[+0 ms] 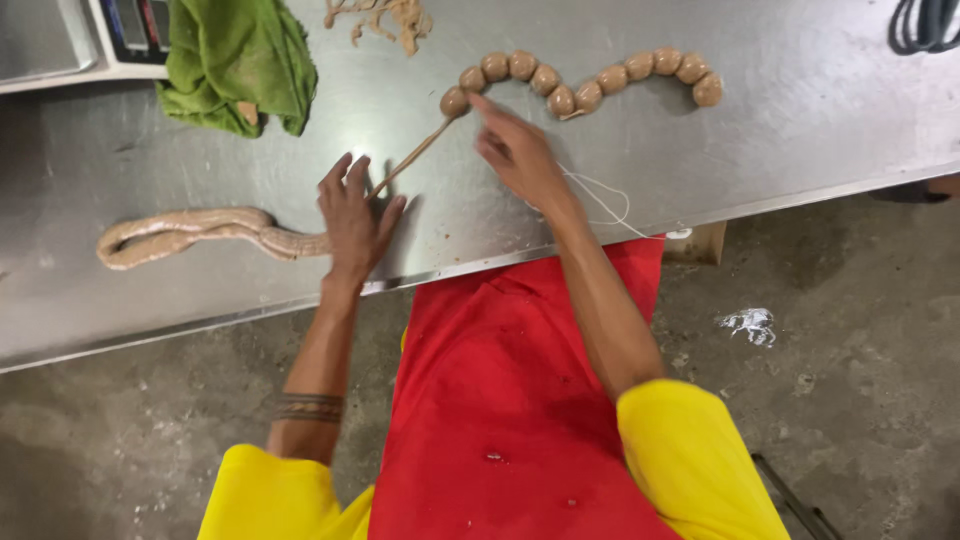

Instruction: The person ties individual links in a long casing of sausage using white string by hand on a stainless steel table, occasionally using scissors to cut the thread.

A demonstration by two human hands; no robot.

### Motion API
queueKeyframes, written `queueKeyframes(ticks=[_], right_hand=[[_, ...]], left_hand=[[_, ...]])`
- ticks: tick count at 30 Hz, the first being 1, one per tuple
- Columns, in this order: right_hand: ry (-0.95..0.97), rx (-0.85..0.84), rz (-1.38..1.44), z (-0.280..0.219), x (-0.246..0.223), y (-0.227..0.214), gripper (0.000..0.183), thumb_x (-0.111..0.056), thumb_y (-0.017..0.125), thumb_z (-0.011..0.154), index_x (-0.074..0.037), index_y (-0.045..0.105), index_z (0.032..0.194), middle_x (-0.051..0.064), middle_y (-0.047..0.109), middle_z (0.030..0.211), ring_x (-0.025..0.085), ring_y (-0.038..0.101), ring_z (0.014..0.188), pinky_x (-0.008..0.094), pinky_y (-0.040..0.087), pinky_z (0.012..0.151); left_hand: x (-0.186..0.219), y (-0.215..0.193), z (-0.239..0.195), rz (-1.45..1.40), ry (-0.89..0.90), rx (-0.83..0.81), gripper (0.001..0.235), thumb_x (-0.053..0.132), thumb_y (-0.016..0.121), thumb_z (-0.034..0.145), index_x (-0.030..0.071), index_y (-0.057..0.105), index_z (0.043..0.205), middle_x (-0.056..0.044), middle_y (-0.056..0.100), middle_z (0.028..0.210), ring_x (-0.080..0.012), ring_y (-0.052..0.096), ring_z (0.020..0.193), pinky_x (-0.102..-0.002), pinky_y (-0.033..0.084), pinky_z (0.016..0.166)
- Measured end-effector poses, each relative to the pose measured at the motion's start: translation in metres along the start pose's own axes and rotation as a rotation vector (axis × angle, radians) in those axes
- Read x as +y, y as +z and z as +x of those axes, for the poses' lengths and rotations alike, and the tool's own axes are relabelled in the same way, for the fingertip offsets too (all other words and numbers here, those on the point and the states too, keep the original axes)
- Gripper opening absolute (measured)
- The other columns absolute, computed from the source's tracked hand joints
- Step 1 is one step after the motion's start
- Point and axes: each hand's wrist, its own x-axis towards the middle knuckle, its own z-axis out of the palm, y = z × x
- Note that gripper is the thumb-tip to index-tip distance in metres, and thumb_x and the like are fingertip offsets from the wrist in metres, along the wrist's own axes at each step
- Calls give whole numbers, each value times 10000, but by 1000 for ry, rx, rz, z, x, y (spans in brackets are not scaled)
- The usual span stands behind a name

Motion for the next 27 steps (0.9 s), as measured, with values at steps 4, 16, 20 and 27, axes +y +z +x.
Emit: queueKeyframes(ticks=[4, 16, 20, 27], right_hand=[[64, 161, 303, -173, 61, -91, 626, 36, 615, 966, -13, 421, 1560, 139, 538, 1548, 245, 462, 1493, 348, 422, 1169], [1300, 1353, 468, -559, 180, -207, 209, -184, 674, 952, -49, 662, 1112, 43, 769, 938, 163, 699, 703, 311, 579, 621], [481, 898, -1059, -379, 252, -303, 223, -226, 717, 1012, -19, 697, 931, 199, 680, 867, 402, 625, 765, 481, 496, 663], [-220, 742, -896, -98, 283, -475, 221, -20, 597, 1015, 73, 658, 1206, 256, 664, 986, 449, 568, 804, 510, 488, 723]], left_hand=[[53, 60, 72, -247, -143, 94, 651, 341, 804, 946, 20, 500, 1424, -180, 558, 1349, -357, 502, 1248, -512, 408, 1071], [59, 92, 110, -235, -96, 66, 434, -30, 637, 980, -13, 536, 1402, -221, 633, 1244, -421, 561, 1125, -539, 432, 979], [45, 69, 99, -210, 28, -11, 441, -27, 661, 998, -39, 498, 1407, -238, 618, 1249, -418, 555, 1135, -534, 433, 976], [-25, 24, 35, 139, -165, -308, 166, 132, 630, 1093, 82, 712, 1228, -82, 672, 1007, -289, 597, 985, -505, 406, 911]])
